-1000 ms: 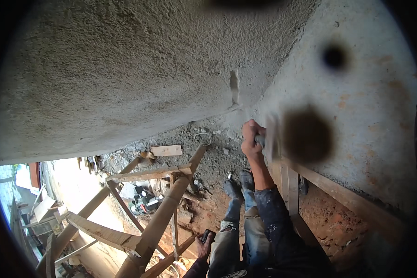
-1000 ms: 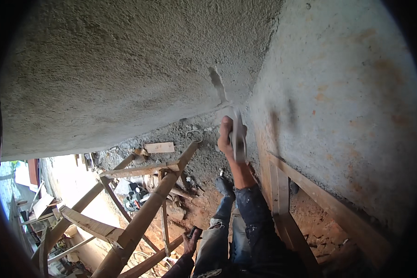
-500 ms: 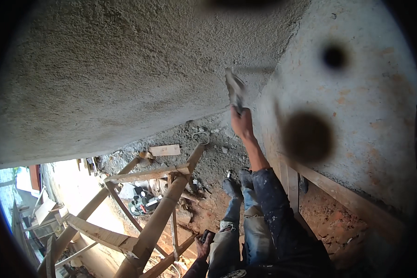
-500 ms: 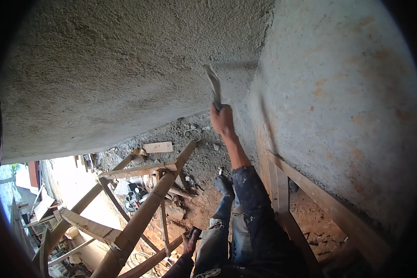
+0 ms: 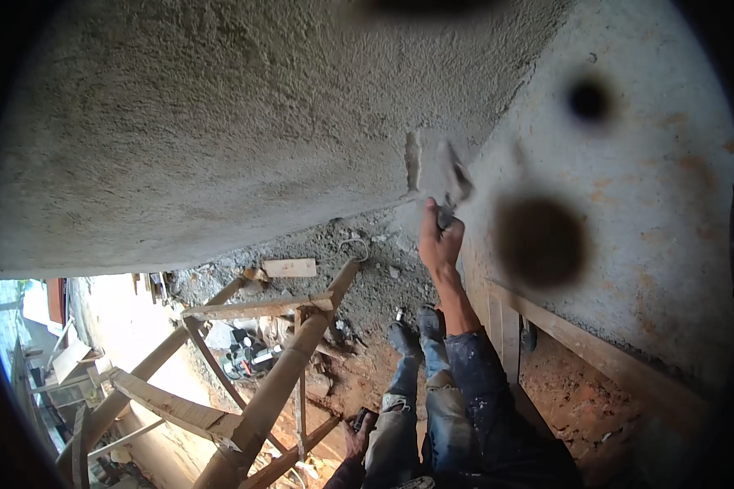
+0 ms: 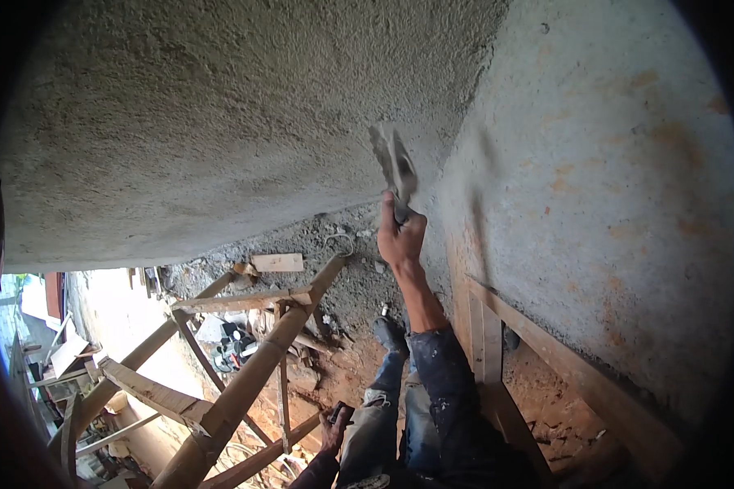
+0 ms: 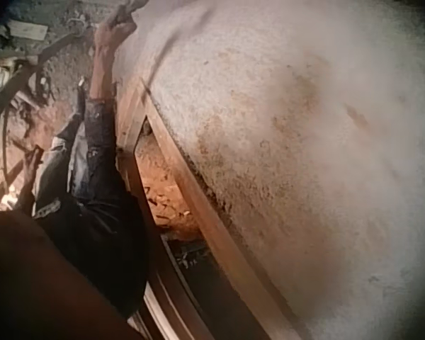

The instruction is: The person chips away at a concrete wall using a small hand axe to carve a vertical channel.

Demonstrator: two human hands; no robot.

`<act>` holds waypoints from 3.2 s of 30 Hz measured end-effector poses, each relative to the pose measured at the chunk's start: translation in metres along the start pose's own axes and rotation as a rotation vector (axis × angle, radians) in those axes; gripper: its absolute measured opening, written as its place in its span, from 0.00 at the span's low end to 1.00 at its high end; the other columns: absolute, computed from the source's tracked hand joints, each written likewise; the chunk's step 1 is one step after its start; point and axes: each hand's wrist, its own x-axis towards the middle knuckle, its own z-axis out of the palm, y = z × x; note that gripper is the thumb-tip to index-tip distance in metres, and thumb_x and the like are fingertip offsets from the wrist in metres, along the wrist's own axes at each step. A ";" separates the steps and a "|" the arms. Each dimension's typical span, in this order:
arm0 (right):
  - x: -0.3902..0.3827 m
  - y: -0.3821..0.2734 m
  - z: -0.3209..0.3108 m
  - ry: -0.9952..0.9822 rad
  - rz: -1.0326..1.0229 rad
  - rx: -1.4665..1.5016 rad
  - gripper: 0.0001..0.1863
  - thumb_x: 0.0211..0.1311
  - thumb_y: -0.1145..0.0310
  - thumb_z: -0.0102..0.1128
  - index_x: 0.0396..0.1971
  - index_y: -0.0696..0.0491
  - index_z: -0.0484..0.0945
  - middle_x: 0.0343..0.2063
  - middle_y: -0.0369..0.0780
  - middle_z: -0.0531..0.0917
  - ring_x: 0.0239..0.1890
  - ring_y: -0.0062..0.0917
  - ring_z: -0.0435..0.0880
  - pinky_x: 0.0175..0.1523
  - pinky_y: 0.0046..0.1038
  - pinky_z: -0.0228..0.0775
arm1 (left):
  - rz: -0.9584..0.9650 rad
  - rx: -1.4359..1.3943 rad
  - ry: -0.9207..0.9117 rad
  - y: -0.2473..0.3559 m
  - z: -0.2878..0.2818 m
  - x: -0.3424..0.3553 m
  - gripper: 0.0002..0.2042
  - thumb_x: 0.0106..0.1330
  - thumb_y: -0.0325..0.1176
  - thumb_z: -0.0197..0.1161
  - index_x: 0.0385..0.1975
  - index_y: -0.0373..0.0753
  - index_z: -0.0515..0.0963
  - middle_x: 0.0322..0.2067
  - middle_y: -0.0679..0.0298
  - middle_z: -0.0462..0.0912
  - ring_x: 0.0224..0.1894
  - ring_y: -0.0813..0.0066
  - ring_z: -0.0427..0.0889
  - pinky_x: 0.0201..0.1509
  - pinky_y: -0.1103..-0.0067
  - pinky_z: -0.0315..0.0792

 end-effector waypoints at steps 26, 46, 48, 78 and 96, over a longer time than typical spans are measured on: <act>0.003 -0.009 0.001 0.223 -0.585 0.445 0.22 0.67 0.64 0.51 0.13 0.50 0.59 0.12 0.27 0.59 0.15 0.18 0.60 0.22 0.27 0.52 | -0.040 0.103 -0.049 0.036 0.012 -0.005 0.35 0.58 0.50 0.66 0.50 0.26 0.58 0.41 0.47 0.74 0.38 0.66 0.80 0.40 0.75 0.76; -0.005 0.021 -0.014 -0.011 -0.186 0.515 0.16 0.64 0.69 0.51 0.15 0.56 0.70 0.11 0.30 0.69 0.14 0.19 0.67 0.21 0.28 0.57 | -0.064 0.029 -0.078 0.031 0.022 -0.010 0.35 0.58 0.51 0.66 0.50 0.28 0.59 0.40 0.48 0.75 0.37 0.67 0.80 0.39 0.76 0.76; 0.016 0.048 -0.002 0.414 -0.800 0.153 0.15 0.64 0.70 0.51 0.16 0.56 0.69 0.12 0.30 0.68 0.14 0.18 0.66 0.20 0.28 0.55 | -0.073 0.025 -0.104 0.029 0.020 -0.009 0.35 0.58 0.51 0.66 0.50 0.28 0.58 0.40 0.47 0.76 0.35 0.66 0.81 0.38 0.76 0.76; -0.016 -0.007 -0.012 0.002 0.019 0.008 0.22 0.66 0.64 0.49 0.14 0.61 0.67 0.08 0.39 0.63 0.10 0.24 0.63 0.19 0.32 0.53 | -0.094 0.011 -0.059 0.023 0.017 -0.018 0.34 0.59 0.49 0.66 0.50 0.29 0.57 0.39 0.47 0.76 0.34 0.64 0.82 0.38 0.75 0.76; 0.024 0.017 0.002 -0.077 0.218 -0.153 0.25 0.64 0.59 0.52 0.10 0.59 0.65 0.09 0.36 0.69 0.10 0.25 0.66 0.20 0.32 0.54 | -0.094 -0.044 -0.081 0.021 0.026 0.000 0.36 0.58 0.52 0.66 0.51 0.28 0.58 0.39 0.49 0.78 0.33 0.66 0.82 0.36 0.75 0.74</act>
